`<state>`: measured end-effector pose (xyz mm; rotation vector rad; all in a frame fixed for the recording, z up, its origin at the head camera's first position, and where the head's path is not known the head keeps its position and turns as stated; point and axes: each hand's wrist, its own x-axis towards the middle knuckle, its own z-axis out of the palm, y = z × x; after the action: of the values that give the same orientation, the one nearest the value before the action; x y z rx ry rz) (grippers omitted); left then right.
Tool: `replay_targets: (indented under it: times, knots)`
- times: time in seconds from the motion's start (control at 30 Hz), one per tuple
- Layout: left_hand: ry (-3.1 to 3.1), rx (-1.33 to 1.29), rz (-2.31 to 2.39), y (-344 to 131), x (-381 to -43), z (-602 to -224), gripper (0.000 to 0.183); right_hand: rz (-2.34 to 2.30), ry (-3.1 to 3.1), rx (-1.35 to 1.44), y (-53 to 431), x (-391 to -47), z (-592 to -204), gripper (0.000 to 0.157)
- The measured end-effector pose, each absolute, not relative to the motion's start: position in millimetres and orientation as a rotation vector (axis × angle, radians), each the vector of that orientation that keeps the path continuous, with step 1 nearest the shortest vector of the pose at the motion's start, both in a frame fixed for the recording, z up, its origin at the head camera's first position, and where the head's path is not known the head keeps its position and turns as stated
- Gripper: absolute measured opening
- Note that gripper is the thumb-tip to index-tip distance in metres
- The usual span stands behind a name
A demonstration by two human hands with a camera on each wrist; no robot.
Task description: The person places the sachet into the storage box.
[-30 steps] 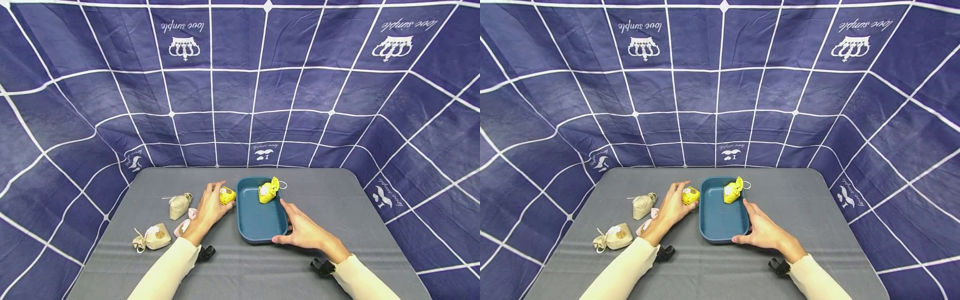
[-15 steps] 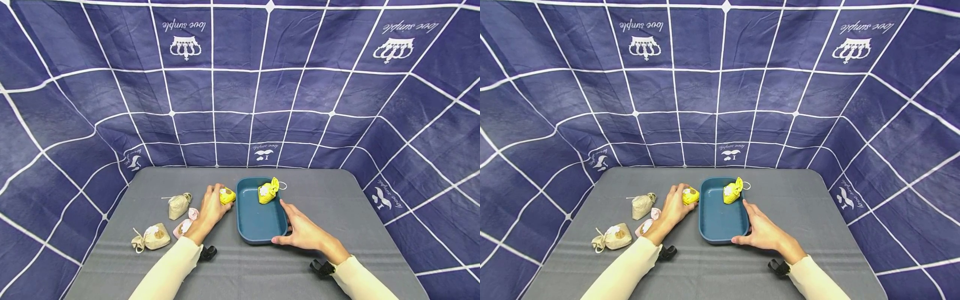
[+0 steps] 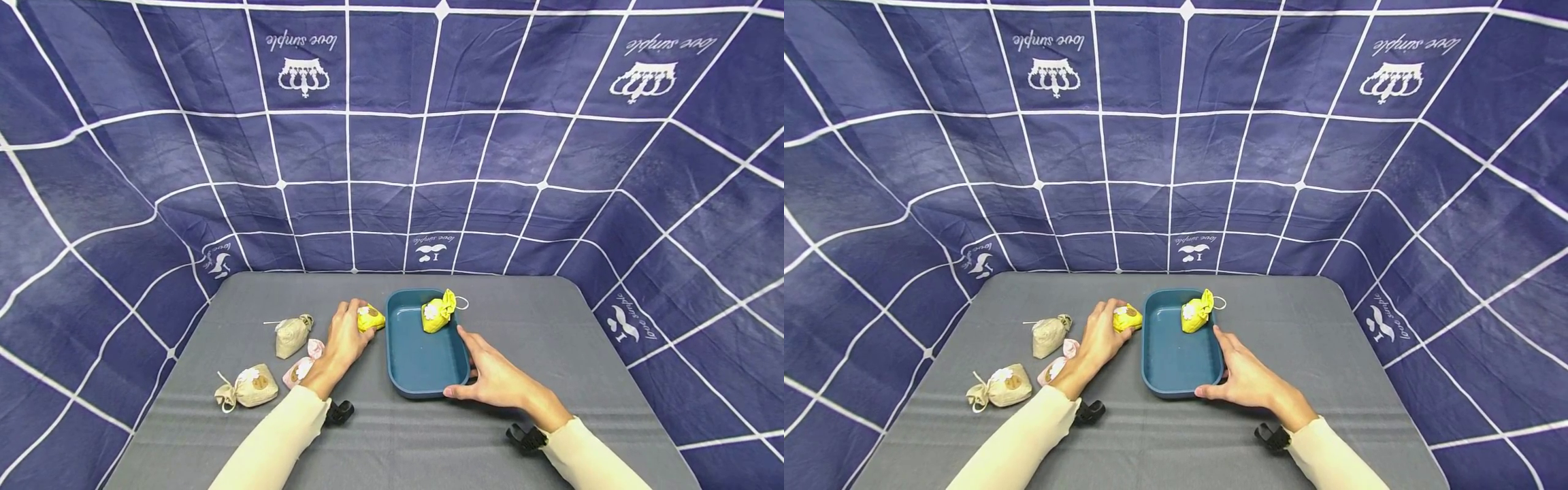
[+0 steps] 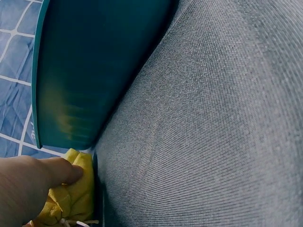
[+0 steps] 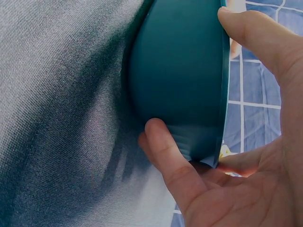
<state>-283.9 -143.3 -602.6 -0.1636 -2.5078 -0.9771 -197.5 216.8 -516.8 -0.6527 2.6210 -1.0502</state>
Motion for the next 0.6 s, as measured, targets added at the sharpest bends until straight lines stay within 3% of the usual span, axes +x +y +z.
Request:
replay_targets:
  times: [0.2, 0.6]
  knots:
    - [-2.505, -0.151, -0.984, -142, -281, -597, 0.064, -1.055, 2.62, -0.655, 217, -198, -517, 0.138]
    - [-2.548, -0.089, -1.018, -134, -260, -551, 0.06, -1.05, 2.626, -0.645, 216, -198, -516, 0.138]
